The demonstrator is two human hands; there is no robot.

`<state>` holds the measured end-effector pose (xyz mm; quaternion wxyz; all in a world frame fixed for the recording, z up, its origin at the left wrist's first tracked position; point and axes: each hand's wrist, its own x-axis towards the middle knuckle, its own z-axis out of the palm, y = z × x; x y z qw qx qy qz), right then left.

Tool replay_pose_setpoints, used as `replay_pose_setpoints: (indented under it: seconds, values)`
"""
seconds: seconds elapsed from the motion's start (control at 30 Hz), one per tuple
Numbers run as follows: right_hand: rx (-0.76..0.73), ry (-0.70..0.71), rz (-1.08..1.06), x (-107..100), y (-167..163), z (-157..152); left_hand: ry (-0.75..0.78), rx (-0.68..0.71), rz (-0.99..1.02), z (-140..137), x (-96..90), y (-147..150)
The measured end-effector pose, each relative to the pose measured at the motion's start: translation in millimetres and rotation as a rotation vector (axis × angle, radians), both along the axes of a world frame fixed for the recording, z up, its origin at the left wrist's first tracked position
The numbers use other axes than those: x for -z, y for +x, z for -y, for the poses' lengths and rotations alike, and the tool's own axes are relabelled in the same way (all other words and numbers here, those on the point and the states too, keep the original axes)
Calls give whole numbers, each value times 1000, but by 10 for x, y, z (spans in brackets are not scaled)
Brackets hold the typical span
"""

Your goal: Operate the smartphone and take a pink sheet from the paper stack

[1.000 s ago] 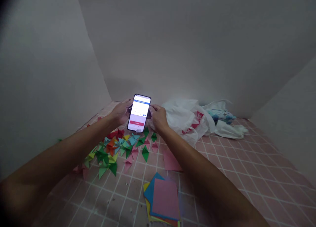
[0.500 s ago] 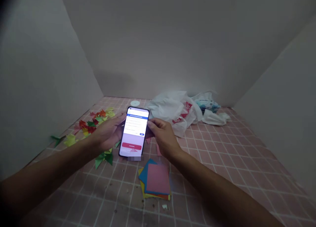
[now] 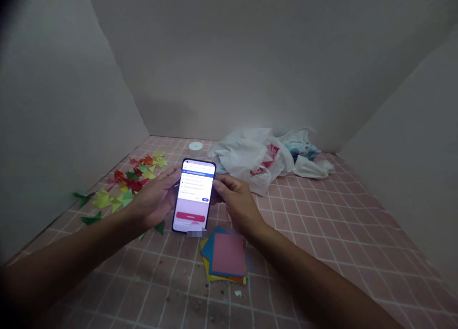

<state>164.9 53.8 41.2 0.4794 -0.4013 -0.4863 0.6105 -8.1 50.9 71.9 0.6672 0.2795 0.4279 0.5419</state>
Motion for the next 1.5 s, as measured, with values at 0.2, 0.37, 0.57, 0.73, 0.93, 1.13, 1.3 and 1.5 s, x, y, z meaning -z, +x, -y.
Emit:
replay_pose_setpoints:
  seconds: [0.2, 0.37, 0.57, 0.73, 0.93, 1.13, 1.3, 1.5]
  values:
    - [-88, 58, -39, 89, -2, 4, -4, -7, 24, -31, 30, -6]
    - [-98, 52, -59, 114, -43, 25, 13, -22, 23, -55, 49, -9]
    - [-69, 86, -21, 132, -79, 8, 33, -17, -3, -60, 82, 9]
    - [-92, 84, -13, 87, -58, 25, 27, -38, -23, -93, 88, -15]
    - [5, 39, 107, 106, 140, 172, 61, -95, -68, -347, 14, -173]
    - [167, 121, 316, 479, 543, 341, 128, -203, -193, -999, -11, -486]
    - [309, 62, 364, 649, 729, 371, 83, -262, -255, -1547, 100, -667]
    - [305, 43, 343, 659, 739, 342, -11, -236, -320, -1809, 230, -618]
